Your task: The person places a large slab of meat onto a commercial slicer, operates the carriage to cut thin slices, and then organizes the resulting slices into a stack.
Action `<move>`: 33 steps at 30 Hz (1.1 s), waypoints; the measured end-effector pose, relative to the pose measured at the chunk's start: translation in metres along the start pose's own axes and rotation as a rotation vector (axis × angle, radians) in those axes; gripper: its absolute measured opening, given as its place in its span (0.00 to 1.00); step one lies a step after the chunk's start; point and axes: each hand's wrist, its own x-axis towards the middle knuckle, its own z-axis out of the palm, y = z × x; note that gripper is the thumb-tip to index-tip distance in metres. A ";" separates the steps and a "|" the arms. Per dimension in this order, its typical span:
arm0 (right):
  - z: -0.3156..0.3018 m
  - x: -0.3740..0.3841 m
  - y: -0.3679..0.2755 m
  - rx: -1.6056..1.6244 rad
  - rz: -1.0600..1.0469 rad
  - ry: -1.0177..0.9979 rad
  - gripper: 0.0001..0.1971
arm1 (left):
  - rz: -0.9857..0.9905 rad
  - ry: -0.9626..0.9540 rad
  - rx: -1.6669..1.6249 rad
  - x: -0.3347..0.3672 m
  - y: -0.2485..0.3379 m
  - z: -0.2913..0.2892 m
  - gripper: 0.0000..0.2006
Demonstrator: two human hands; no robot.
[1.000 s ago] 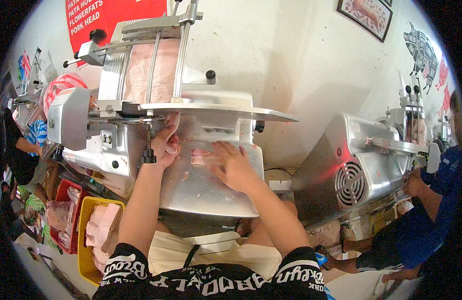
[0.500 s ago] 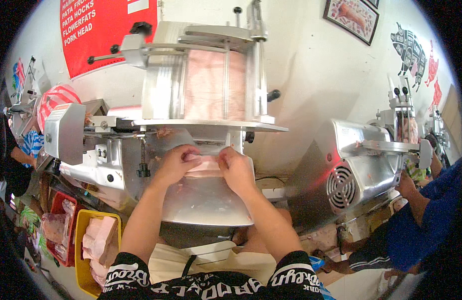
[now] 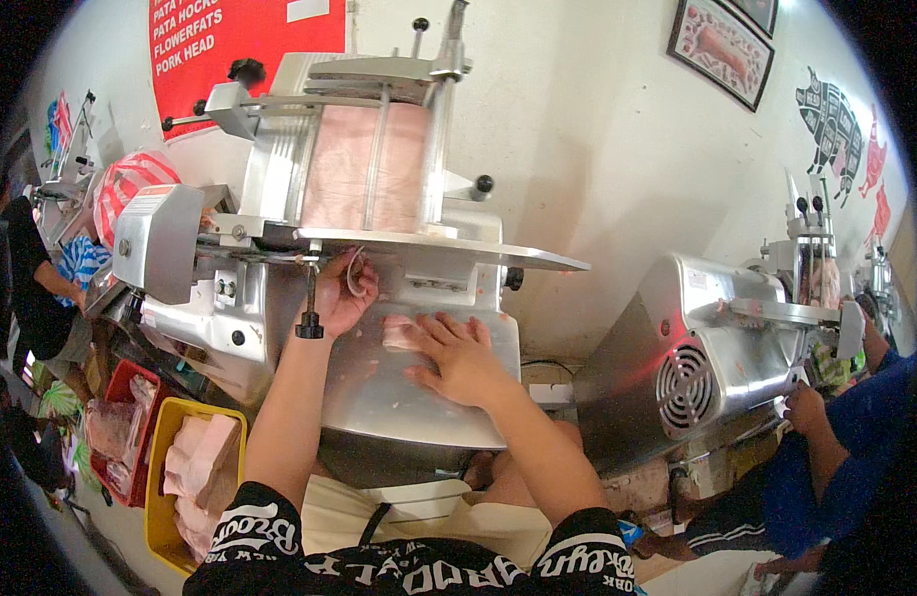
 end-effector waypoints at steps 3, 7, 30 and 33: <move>0.001 -0.003 0.003 0.030 0.012 -0.011 0.33 | -0.007 0.191 0.094 -0.010 -0.007 0.000 0.07; 0.004 0.000 0.013 0.153 0.032 0.057 0.32 | 0.020 0.353 0.387 -0.018 -0.010 -0.012 0.08; -0.009 0.001 0.013 -0.071 0.205 0.255 0.25 | 0.334 0.157 1.435 -0.036 -0.025 0.016 0.12; 0.007 -0.006 0.008 -0.040 0.043 0.053 0.30 | 0.203 0.085 0.213 -0.008 -0.010 0.006 0.08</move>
